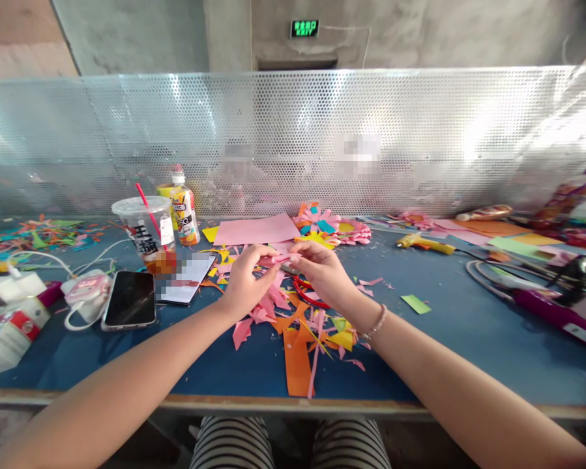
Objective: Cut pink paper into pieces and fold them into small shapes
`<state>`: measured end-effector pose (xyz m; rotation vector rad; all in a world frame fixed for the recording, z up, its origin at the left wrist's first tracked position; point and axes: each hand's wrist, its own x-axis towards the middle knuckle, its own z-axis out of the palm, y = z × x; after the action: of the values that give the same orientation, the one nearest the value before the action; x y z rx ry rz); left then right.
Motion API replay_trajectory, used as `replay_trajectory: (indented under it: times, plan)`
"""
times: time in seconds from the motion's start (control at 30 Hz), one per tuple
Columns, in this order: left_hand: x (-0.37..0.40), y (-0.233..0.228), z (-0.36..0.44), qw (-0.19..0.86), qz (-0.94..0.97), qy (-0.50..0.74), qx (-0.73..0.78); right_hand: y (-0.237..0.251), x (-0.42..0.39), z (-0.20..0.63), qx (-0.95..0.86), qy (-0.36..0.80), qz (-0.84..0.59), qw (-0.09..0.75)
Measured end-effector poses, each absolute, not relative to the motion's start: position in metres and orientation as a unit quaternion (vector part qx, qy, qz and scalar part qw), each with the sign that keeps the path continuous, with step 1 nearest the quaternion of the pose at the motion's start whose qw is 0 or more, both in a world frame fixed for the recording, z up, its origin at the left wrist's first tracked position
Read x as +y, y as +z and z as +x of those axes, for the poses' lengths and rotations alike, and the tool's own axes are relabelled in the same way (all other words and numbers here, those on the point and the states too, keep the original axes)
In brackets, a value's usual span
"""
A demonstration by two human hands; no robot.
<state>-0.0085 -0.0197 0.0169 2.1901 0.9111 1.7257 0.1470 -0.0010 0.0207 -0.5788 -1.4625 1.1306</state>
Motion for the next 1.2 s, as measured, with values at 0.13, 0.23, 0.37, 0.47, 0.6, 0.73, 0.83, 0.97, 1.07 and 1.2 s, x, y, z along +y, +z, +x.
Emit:
replay_trajectory:
  times: [0.13, 0.23, 0.37, 0.47, 0.6, 0.73, 0.83, 0.97, 1.07, 1.2]
  plan:
    - [-0.023, 0.018, -0.008, 0.103, 0.741, 0.583, 0.317, 0.022, -0.003, 0.147, -0.621, 0.495, -0.248, 0.555]
    - [-0.024, 0.018, -0.007, 0.120, 0.732, 0.590, 0.319, 0.024, -0.006, 0.147, -0.614, 0.504, -0.239, 0.558]
    - [-0.022, 0.016, -0.008, 0.165, 0.710, 0.605, 0.320, 0.028, -0.009, 0.148, -0.580, 0.551, -0.206, 0.564]
    - [-0.021, 0.016, -0.009, 0.182, 0.699, 0.615, 0.316, 0.029, -0.009, 0.148, -0.550, 0.581, -0.207, 0.563]
    - [-0.021, 0.016, -0.009, 0.192, 0.695, 0.618, 0.313, 0.026, -0.007, 0.148, -0.550, 0.574, -0.237, 0.558]
    - [-0.022, 0.016, -0.009, 0.192, 0.695, 0.617, 0.314, 0.023, -0.006, 0.147, -0.563, 0.569, -0.243, 0.548]
    - [-0.024, 0.017, -0.009, 0.193, 0.698, 0.618, 0.307, 0.024, -0.006, 0.149, -0.574, 0.573, -0.227, 0.539]
    - [-0.025, 0.019, -0.010, 0.161, 0.718, 0.609, 0.295, 0.027, -0.009, 0.152, -0.587, 0.576, -0.199, 0.532]
    - [-0.023, 0.020, -0.012, 0.108, 0.733, 0.606, 0.289, 0.028, -0.011, 0.152, -0.603, 0.567, -0.199, 0.525]
    - [-0.021, 0.020, -0.013, 0.046, 0.747, 0.598, 0.288, 0.028, -0.011, 0.154, -0.605, 0.565, -0.200, 0.524]
